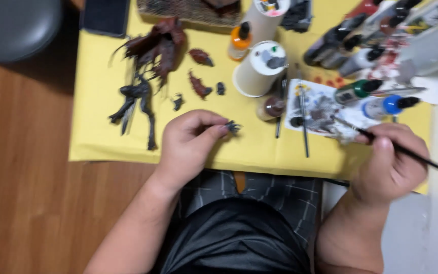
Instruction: Cleaning a miniature figure with a cloth and then painting it with a fine brush and acrylic paints.
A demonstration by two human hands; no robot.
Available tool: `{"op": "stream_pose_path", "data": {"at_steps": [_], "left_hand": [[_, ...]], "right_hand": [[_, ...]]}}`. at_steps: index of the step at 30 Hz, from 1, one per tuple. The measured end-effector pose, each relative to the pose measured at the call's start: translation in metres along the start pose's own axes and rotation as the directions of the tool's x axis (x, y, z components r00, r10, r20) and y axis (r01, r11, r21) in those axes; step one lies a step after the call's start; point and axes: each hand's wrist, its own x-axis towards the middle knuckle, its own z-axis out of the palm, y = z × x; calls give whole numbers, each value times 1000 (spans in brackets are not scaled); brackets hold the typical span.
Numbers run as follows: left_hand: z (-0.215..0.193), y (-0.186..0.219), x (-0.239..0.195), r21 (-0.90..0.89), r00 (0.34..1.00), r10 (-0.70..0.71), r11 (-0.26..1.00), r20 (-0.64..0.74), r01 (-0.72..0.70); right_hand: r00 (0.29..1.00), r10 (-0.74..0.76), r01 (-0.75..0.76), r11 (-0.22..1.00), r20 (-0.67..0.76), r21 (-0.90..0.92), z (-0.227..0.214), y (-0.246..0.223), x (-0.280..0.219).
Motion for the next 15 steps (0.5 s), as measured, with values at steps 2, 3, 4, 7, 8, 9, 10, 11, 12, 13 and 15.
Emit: {"op": "stream_pose_path", "data": {"at_steps": [2,3,4,7,8,9,10,11,12,13,15], "left_hand": [[0,2,-1,-25,999,-27,999,-16,27],[0,3,1,-65,999,-44,997,-6,43],[-1,3,1,-57,999,-46,997,-18,45],[-1,3,-1,-124,995,-101,987,-6,100],[-1,2,0,-135,994,-108,985,5,107],[-1,2,0,-145,993,-114,983,15,115],[-2,0,1,-142,993,-115,983,14,115],[-3,-1,1,-173,993,-115,978,23,118],[-3,-3,2,-206,993,-114,971,35,119],[-3,-2,3,-205,993,-112,972,36,117],[-4,-1,4,-176,990,-136,974,44,141]], "right_hand": [[1000,-1,-2,990,24,141,22,-18,-19],[999,-11,3,967,30,254,32,-28,-28],[999,-9,-1,964,36,266,45,-36,-29],[984,-162,142,965,73,221,71,-60,-30],[973,-177,149,971,149,185,75,-67,-27],[956,-189,157,976,225,149,78,-73,-24],[956,-188,156,976,224,152,81,-74,-22],[936,-209,165,971,282,174,83,-75,-19],[912,-232,174,966,338,193,85,-76,-16],[913,-233,175,965,336,193,87,-76,-16],[914,-265,204,955,307,215,90,-76,-15]]}}
